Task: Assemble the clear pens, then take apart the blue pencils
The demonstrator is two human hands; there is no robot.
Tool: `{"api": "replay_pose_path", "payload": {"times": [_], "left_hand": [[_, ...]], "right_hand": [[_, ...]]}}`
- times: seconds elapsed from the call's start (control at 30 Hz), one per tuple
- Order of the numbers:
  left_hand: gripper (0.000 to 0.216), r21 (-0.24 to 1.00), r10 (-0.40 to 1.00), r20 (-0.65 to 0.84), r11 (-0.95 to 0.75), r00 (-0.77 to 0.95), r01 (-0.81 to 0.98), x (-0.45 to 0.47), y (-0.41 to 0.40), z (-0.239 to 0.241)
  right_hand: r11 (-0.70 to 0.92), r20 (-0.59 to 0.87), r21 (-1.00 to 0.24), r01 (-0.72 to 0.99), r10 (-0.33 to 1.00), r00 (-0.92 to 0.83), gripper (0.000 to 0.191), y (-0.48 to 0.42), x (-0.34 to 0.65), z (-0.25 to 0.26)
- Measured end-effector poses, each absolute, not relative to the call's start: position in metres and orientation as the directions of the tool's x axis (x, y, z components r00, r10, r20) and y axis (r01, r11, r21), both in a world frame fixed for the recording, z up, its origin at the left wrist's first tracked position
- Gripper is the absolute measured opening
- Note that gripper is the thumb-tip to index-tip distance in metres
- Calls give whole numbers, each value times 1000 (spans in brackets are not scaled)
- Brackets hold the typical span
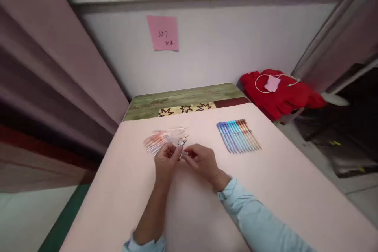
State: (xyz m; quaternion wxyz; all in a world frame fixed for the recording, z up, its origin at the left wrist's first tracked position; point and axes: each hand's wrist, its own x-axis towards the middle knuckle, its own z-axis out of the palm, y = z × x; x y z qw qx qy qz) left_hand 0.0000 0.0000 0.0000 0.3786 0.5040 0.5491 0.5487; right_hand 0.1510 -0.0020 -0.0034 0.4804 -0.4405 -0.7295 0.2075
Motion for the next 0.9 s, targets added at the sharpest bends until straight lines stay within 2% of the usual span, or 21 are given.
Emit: {"api": "replay_pose_path", "payload": {"times": [0.17, 0.27, 0.37, 0.6, 0.9], "left_hand": [[26, 983, 962, 128, -91, -241, 159, 0, -2, 6], [28, 967, 927, 164, -84, -338, 240, -2, -2, 9], [29, 943, 893, 222, -93, -391, 321, -4, -2, 11], [30, 931, 871, 254, -103, -420, 349, -2, -3, 14], [41, 942, 852, 251, -106, -460, 318, -12, 0, 5]], "right_hand": [[423, 503, -726, 543, 864, -2, 10, 1, 158, -1], [297, 490, -715, 633, 858, 151, 14, 8, 171, 0], [213, 468, -713, 668, 854, 226, 17, 14, 183, 1], [115, 339, -782, 612, 903, 264, 19, 15, 183, -2], [105, 333, -791, 603, 901, 279, 21, 14, 183, -8]]}}
